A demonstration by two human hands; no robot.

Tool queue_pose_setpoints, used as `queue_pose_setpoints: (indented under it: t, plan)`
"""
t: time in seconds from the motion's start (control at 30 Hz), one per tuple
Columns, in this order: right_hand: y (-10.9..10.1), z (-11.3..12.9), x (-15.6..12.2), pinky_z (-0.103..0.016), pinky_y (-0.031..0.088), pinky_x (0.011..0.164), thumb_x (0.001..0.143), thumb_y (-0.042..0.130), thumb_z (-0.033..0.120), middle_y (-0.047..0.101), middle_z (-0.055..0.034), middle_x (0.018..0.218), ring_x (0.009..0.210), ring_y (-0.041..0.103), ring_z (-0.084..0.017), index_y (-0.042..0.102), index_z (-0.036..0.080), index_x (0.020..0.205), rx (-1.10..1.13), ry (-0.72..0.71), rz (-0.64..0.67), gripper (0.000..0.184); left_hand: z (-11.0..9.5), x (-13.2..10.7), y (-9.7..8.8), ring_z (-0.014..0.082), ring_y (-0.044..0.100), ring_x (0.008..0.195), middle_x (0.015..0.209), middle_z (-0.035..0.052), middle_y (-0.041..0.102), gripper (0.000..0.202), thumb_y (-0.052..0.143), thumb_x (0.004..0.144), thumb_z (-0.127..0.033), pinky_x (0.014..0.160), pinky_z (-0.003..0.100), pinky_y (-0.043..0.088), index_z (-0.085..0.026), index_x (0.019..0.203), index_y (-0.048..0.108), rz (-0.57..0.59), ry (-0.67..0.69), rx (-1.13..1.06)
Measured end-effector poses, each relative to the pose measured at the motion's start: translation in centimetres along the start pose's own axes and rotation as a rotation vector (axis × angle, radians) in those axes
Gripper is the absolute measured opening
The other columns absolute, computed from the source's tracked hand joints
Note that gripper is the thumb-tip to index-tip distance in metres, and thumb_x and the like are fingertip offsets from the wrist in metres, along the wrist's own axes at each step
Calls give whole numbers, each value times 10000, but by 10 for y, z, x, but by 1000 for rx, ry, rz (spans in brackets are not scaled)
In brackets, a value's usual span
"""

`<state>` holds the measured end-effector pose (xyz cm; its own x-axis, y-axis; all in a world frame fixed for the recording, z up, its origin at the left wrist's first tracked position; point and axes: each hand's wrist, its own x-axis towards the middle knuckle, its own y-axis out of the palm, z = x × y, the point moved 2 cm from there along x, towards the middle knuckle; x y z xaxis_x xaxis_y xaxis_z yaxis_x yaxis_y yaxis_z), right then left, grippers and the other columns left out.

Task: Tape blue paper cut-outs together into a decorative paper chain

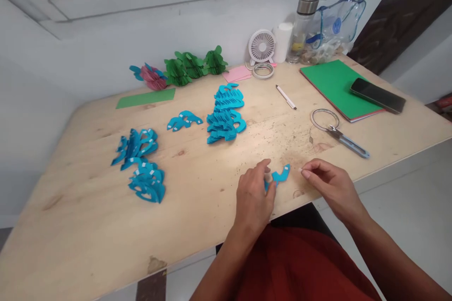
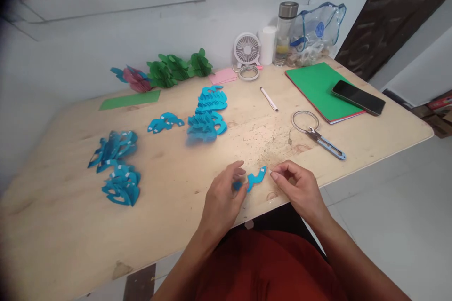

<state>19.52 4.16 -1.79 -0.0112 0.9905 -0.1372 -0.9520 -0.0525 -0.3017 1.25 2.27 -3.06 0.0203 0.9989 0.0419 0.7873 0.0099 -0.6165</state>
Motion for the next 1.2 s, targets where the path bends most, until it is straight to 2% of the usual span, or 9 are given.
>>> queue_pose_setpoints:
  t: [0.07, 0.17, 0.33, 0.63, 0.73, 0.9, 0.97, 1.07, 1.2]
  plan:
    - [-1, -5, -1, -281, 450, 663, 792, 638, 376, 617, -18, 762, 737, 559, -171, 632, 203, 767, -20, -11, -4, 175, -5, 5, 6, 253, 590, 957, 1033, 78, 662, 469, 530, 770, -39, 844, 436, 441, -200, 1209, 495, 52, 68, 167]
    - [-1, -11, -2, -293, 470, 703, 801, 622, 351, 636, -28, 810, 785, 582, -182, 649, 204, 814, -17, -33, -12, 149, -12, 12, 12, 263, 576, 944, 1009, 88, 652, 487, 478, 763, -1, 815, 432, 434, -187, 1213, 491, 112, 84, 319]
    - [1, -16, -2, -303, 488, 691, 806, 604, 331, 640, -34, 813, 774, 593, -186, 652, 203, 847, -25, -61, -4, 142, -12, 14, 13, 254, 557, 927, 959, 67, 636, 524, 487, 731, -9, 816, 411, 427, -206, 1216, 475, 108, 47, 281]
    - [5, -14, -5, -313, 496, 695, 831, 589, 308, 629, -49, 848, 797, 589, -191, 647, 205, 850, -47, -128, 10, 119, -3, 11, 14, 187, 549, 695, 702, -25, 585, 503, 499, 678, 5, 780, 358, 422, -246, 1109, 555, -67, -22, -93]
    - [10, -14, -7, -329, 497, 766, 836, 592, 297, 641, -64, 937, 888, 597, -203, 653, 209, 866, -14, -147, 20, 111, -1, 10, 11, 161, 557, 677, 708, -34, 573, 456, 519, 697, -27, 737, 320, 438, -233, 1103, 537, -67, -100, -242]
    - [21, -6, -11, -357, 471, 873, 836, 599, 303, 618, -83, 1152, 1061, 581, -227, 660, 214, 844, 63, -123, 94, 108, 3, 8, 5, 137, 582, 662, 699, -51, 558, 455, 589, 711, -98, 693, 285, 463, -214, 1133, 465, -71, -239, -648]
    - [27, 0, -12, -354, 463, 884, 830, 609, 311, 641, -74, 1110, 1038, 593, -222, 663, 210, 841, 75, -111, 125, 115, 3, 7, 2, 131, 579, 651, 692, -54, 553, 473, 607, 705, -104, 676, 277, 464, -210, 1141, 458, -92, -256, -735]
    - [35, 10, -13, -318, 476, 804, 827, 608, 325, 680, -45, 915, 883, 622, -195, 666, 202, 810, 58, -90, 156, 137, 0, 6, -3, 126, 575, 646, 683, -53, 549, 472, 628, 694, -107, 652, 261, 466, -203, 1131, 476, -123, -257, -797]
    - [41, 19, -13, -291, 478, 718, 814, 612, 326, 674, -24, 768, 753, 616, -175, 669, 198, 738, 26, -83, 132, 160, -3, 3, -8, 120, 576, 651, 701, -40, 557, 470, 649, 673, -110, 637, 246, 476, -198, 1111, 503, -152, -286, -872]
